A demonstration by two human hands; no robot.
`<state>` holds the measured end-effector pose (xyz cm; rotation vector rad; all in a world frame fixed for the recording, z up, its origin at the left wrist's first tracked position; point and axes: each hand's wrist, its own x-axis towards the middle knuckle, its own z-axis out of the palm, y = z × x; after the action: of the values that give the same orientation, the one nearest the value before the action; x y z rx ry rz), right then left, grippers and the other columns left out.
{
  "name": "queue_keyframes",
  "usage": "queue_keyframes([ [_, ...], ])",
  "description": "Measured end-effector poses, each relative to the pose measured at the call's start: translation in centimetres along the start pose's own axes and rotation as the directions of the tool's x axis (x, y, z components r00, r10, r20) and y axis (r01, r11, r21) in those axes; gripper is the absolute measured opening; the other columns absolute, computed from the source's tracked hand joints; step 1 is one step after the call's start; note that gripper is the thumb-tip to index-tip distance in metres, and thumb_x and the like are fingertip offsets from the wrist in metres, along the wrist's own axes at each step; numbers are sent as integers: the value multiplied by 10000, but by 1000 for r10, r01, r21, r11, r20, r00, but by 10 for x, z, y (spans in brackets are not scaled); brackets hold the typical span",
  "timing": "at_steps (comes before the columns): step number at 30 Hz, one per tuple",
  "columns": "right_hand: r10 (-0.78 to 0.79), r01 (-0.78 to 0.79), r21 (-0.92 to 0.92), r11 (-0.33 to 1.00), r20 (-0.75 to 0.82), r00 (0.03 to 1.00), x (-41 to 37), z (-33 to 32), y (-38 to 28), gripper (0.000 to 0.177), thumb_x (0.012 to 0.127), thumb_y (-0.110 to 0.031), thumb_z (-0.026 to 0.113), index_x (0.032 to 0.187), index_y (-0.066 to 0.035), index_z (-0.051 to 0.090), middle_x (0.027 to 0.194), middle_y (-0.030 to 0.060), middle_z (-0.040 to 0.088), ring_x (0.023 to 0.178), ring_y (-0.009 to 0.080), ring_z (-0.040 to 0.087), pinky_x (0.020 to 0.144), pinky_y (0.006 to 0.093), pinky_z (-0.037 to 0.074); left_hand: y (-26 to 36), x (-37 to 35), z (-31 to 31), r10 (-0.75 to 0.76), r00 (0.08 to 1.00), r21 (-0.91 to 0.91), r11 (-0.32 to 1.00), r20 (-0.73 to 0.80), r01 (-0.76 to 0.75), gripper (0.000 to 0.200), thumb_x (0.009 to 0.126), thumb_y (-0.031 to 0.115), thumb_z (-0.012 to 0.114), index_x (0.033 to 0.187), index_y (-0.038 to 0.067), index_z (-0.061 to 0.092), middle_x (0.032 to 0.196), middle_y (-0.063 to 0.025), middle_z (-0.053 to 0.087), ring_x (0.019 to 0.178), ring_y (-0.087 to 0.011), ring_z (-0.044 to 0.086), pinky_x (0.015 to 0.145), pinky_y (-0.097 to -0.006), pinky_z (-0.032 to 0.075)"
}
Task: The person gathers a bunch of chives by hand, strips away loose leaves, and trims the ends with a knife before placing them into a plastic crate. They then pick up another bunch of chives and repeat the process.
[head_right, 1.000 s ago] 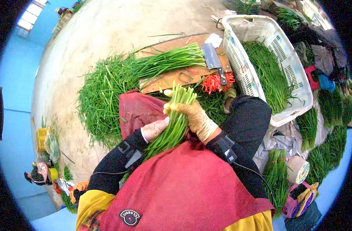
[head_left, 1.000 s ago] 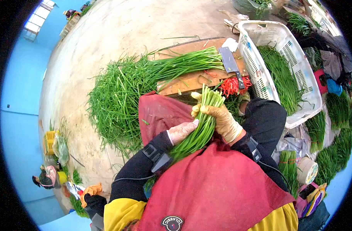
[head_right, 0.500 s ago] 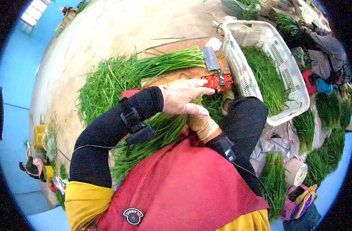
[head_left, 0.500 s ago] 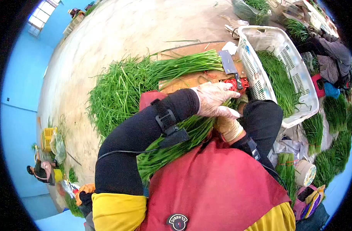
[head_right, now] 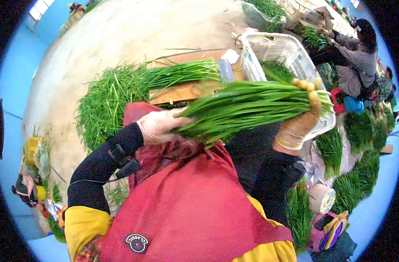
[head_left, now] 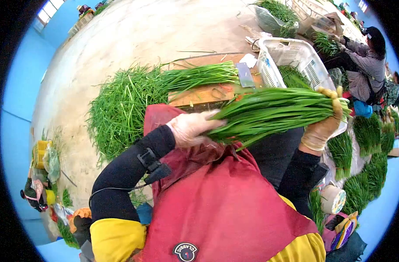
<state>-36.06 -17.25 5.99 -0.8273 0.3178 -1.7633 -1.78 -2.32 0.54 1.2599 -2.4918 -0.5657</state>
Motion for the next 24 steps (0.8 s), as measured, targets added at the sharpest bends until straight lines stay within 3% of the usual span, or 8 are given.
queue_keyframes([
  [2, -30, 29, 74, 997, 4, 1000, 11, -13, -24, 486, 859, -101, 585, 1319, -23, 445, 945, 92, 640, 931, 249, 610, 952, 462, 468, 0, -22, -2, -308, 915, 67, 951, 261, 301, 557, 787, 238, 637, 1321, 145, 508, 1196, -153, 587, 1054, -315, 595, 891, -401, 494],
  [10, -125, 106, 199, 974, 89, 988, 34, -61, -70, 422, 878, -93, 557, 1286, -12, 486, 996, 139, 650, 960, 274, 616, 994, 469, 454, -22, -70, -7, -374, 927, 91, 922, -41, 376, 382, 875, 305, 616, 1180, 75, 616, 1128, -131, 639, 1070, -287, 599, 935, -360, 470],
  [14, -161, 143, 162, 976, 101, 982, 37, -67, -71, 420, 883, -105, 548, 1285, -5, 480, 998, 158, 646, 959, 283, 617, 986, 472, 462, -14, -57, -26, -432, 838, -349, 882, -333, 316, 264, 853, 157, 671, 1094, 51, 659, 975, -129, 681, 905, -237, 662, 821, -320, 518],
  [15, -160, 140, 159, 977, 123, 979, 39, -69, -71, 423, 883, -105, 546, 1288, -4, 476, 1001, 162, 646, 959, 284, 617, 982, 473, 464, -5, -50, -38, -383, 828, -260, 919, -409, 297, 241, 865, 106, 660, 1095, 34, 656, 984, -118, 684, 895, -179, 659, 799, -288, 520],
  [18, -152, 135, 127, 983, 128, 980, 37, -65, -67, 431, 878, -104, 544, 1290, -1, 469, 1008, 162, 647, 958, 283, 620, 983, 470, 463, 22, -24, -65, -373, 749, -416, 898, -547, 143, 249, 887, 66, 621, 1126, 0, 634, 1070, -110, 671, 963, -140, 632, 838, -274, 514],
  [20, -156, 134, 154, 979, 145, 977, 39, -66, -63, 449, 867, -92, 551, 1298, -3, 462, 1019, 160, 646, 956, 289, 620, 981, 469, 463, 39, 1, -75, -353, 723, -610, 783, -594, -119, 309, 888, 43, 602, 1188, -25, 590, 1147, -120, 644, 1023, -153, 620, 901, -279, 493],
  [22, -147, 135, 98, 986, 126, 981, 36, -57, -55, 464, 861, -88, 560, 1307, -9, 458, 1013, 157, 646, 951, 285, 621, 976, 467, 467, 61, 30, -85, -293, 748, -620, 760, -595, -195, 404, 882, 62, 609, 1267, -30, 526, 1218, -143, 607, 1084, -183, 600, 952, -304, 469],
  [24, -106, 106, 9, 994, 66, 992, 23, -16, -40, 469, 846, -83, 588, 1296, -15, 475, 969, 157, 649, 896, 266, 636, 930, 447, 489, 74, 62, -94, -50, 797, -210, 973, -602, -98, 659, 810, 258, 735, 1361, 28, 455, 1327, -164, 536, 1226, -261, 510, 1040, -376, 379],
])
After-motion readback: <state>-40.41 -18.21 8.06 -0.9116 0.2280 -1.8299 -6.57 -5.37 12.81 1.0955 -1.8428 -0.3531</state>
